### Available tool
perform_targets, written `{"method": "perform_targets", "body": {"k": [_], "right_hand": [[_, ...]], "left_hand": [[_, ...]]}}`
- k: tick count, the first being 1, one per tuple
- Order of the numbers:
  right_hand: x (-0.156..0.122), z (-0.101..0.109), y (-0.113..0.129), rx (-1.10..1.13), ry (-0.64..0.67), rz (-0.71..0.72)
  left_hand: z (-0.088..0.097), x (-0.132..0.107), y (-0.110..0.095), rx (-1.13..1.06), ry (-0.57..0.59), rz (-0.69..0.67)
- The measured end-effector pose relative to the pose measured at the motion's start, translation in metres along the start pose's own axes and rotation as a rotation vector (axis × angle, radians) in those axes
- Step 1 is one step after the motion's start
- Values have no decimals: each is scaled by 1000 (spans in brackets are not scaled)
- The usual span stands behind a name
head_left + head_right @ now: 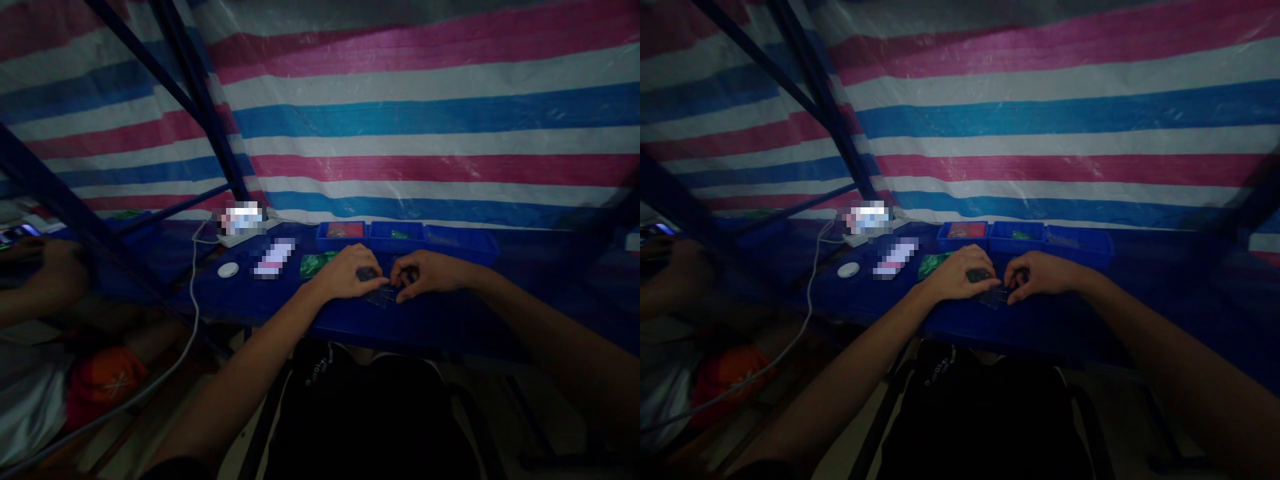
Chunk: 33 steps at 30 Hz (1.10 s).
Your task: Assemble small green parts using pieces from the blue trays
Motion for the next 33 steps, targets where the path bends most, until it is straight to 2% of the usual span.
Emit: {"method": "perform_targets", "body": {"k": [2,7,11,16,20,24,30,33], "right_hand": [[2,-2,0,-26,-1,13],[4,-6,1,-26,-7,59],[6,-6,2,-29,-28,89],[9,-7,-2,-29,-50,62],[9,-8,-1,-64,-71,79],[8,-6,1,-85,-95,85],[6,-6,6,-78,-98,84],[6,-6,11,-94,-133,115]], "left_hand": [[3,-6,-6,8,63,-1],[4,-16,-5,2,150,39],[3,-16,-8,-18,158,37],[2,-16,-16,-11,177,21],[-3,-16,-12,5,159,22],[-1,-13,1,-27,56,79],[22,-14,30,-189,-266,297],[28,-18,45,-308,-383,415]]}}
Point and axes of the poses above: each hand's wrist, its own x-axis towards the middle knuckle, its own z-axis out of the back of the hand, y = z × x, the point moved 7 cm from there along x, towards the middle knuckle, and after that the axes turned 4 degrees about -y, right-handed, at the moved point
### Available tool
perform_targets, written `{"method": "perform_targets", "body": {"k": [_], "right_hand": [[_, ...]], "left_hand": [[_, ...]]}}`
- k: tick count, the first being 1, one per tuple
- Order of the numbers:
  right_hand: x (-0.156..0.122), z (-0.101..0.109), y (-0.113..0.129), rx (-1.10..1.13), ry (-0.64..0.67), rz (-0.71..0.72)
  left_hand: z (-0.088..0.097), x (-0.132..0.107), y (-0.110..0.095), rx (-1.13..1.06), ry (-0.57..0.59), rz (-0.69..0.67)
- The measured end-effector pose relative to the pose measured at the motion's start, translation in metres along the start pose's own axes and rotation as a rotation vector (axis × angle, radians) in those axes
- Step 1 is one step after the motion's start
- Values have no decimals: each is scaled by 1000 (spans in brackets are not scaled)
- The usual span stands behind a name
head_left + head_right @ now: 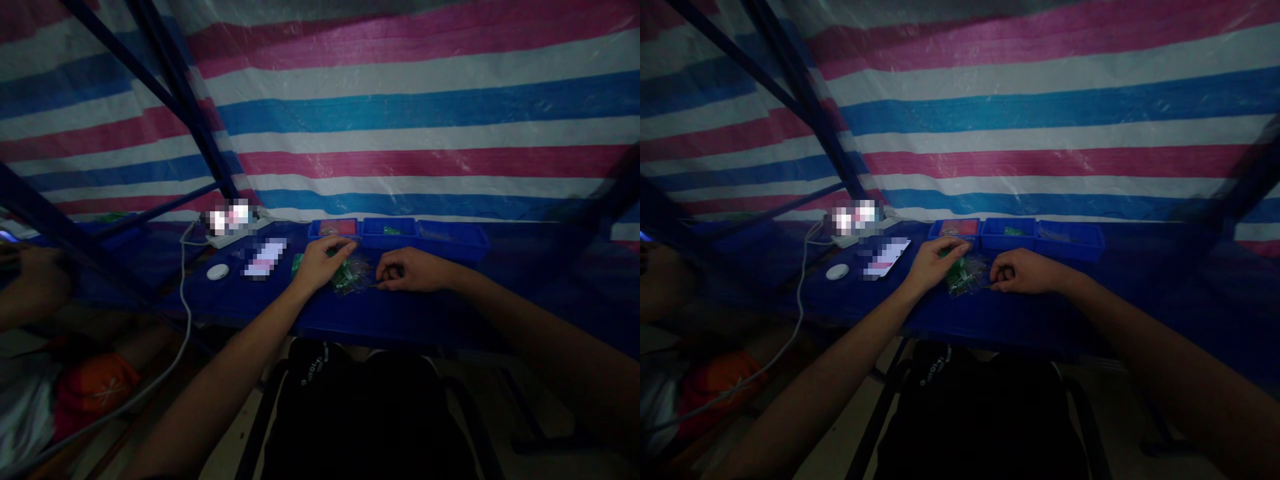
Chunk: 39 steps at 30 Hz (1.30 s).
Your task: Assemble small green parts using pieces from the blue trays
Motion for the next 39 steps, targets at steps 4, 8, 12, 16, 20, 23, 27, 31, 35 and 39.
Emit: {"method": "perform_targets", "body": {"k": [4,8,12,16,20,23,27,31,35,39], "right_hand": [[2,-1,8,-51,-29,124],[5,-1,8,-88,-13,180],[4,4,4,-175,-23,149],[3,7,1,-300,-47,160],[4,8,-4,-382,-85,158],[3,9,-6,-431,-97,158],[3,11,-7,-474,-123,124],[3,9,-7,-472,-131,127],[3,8,-11,-464,-113,144],[3,9,-13,-456,-116,138]], "left_hand": [[2,3,17,-219,-73,142],[-4,4,27,-475,-87,239],[-4,3,30,-578,-116,280],[-2,2,34,-575,-113,343],[-5,0,37,-580,-69,428],[-7,0,36,-607,-52,422],[-6,2,31,-516,-45,328],[-3,3,31,-421,-66,299],[0,3,33,-389,-93,255],[-1,4,35,-428,-107,235]]}}
Point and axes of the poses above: each hand's wrist, its own x-axis towards the middle knuckle, its own z-axis out of the back of the hand, y = z × x, the point moved 7 cm from there along x, towards the middle knuckle, and after that the axes turned 4 degrees about -y, right-handed, at the moved point
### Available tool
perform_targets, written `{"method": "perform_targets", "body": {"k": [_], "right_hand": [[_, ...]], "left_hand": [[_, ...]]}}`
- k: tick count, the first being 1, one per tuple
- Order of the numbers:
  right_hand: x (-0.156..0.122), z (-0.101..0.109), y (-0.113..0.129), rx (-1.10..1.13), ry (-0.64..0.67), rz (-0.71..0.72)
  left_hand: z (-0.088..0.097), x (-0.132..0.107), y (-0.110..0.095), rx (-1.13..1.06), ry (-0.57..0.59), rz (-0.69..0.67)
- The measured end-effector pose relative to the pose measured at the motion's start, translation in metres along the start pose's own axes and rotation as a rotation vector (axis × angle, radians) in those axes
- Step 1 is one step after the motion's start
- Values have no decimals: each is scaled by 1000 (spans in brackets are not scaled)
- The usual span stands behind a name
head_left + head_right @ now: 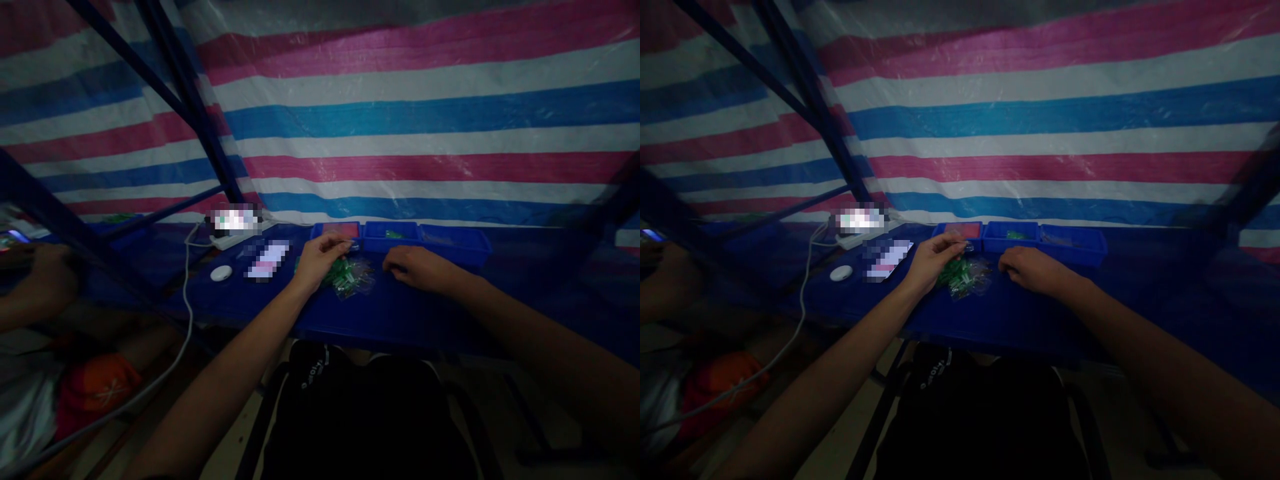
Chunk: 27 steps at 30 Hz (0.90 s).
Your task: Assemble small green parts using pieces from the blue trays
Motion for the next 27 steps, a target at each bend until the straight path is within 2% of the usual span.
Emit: {"method": "perform_targets", "body": {"k": [4,8,15,17,22,27], "right_hand": [[1,3,2,-12,-22,-27],[0,5,0,28,-58,-59],[2,5,-3,154,-157,-101],[3,8,-2,173,-207,-99],[5,14,-4,289,-319,-154],[3,20,-7,481,-420,-238]], "left_hand": [[-2,-1,1,6,13,23],[-5,-3,-3,154,42,-42],[-9,-5,-13,224,63,-119],[-10,-6,-13,240,80,-110],[-11,-7,-8,96,64,-37],[-10,-8,-5,136,73,14]]}}
Point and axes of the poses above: each hand's wrist, its own x-axis towards the middle knuckle, its own z-axis out of the back of the hand, y = z × x, the point moved 7 cm from there along x, towards the middle knuckle, and after that the axes turned 4 degrees about -y, right-handed, at the moved point
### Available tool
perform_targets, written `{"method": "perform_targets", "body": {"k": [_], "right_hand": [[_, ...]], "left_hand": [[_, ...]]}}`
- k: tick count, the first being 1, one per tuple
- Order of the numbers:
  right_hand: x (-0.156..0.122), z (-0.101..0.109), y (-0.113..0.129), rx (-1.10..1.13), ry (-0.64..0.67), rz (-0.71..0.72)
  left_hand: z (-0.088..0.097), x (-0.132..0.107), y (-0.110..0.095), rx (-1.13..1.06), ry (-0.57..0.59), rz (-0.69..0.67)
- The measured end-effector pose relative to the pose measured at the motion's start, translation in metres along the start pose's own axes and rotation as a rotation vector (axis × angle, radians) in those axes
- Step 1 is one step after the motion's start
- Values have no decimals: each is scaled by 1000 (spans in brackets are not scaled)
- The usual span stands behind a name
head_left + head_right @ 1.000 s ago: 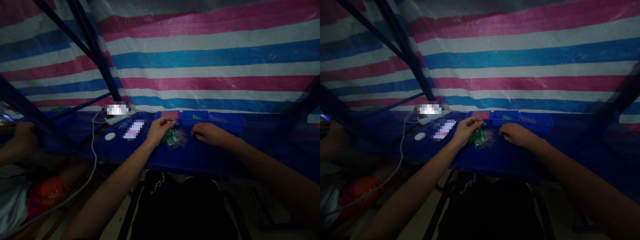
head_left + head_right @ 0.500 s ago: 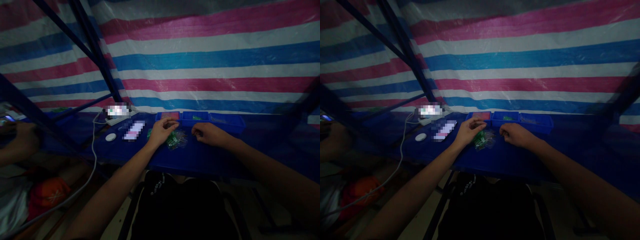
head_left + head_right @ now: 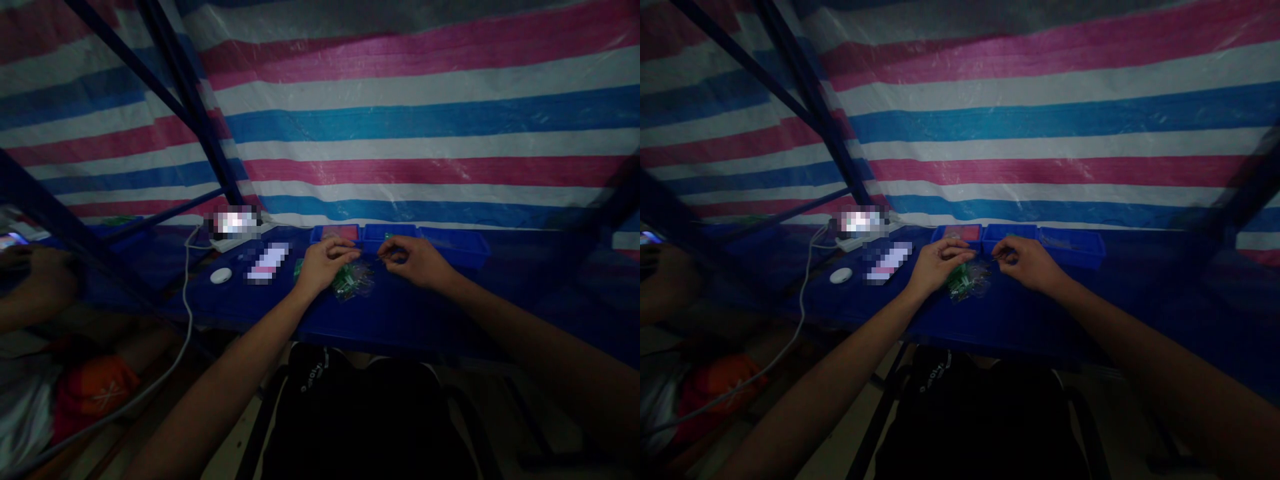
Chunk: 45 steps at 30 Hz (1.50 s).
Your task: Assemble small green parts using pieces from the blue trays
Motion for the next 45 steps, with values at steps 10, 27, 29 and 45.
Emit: {"method": "perform_targets", "body": {"k": [10,27,29,45], "right_hand": [[-1,17,21,46,-182,16],[-8,6,60,-198,-78,329],[-9,5,63,-188,-75,345],[-11,-3,63,-217,-9,401]], "left_hand": [[-4,-3,-11,93,40,-20],[-11,-7,-20,174,42,-75],[-12,-8,-20,177,54,-73],[-13,-8,-20,220,52,-94]]}}
Point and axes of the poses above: each hand's wrist, its own x-axis towards the middle knuckle, its own z-axis out of the back of the hand, y = z × x, the point moved 7 cm from there along x, towards the middle knuckle, and after that the axes turned 4 degrees about -y, right-handed, at the moved point
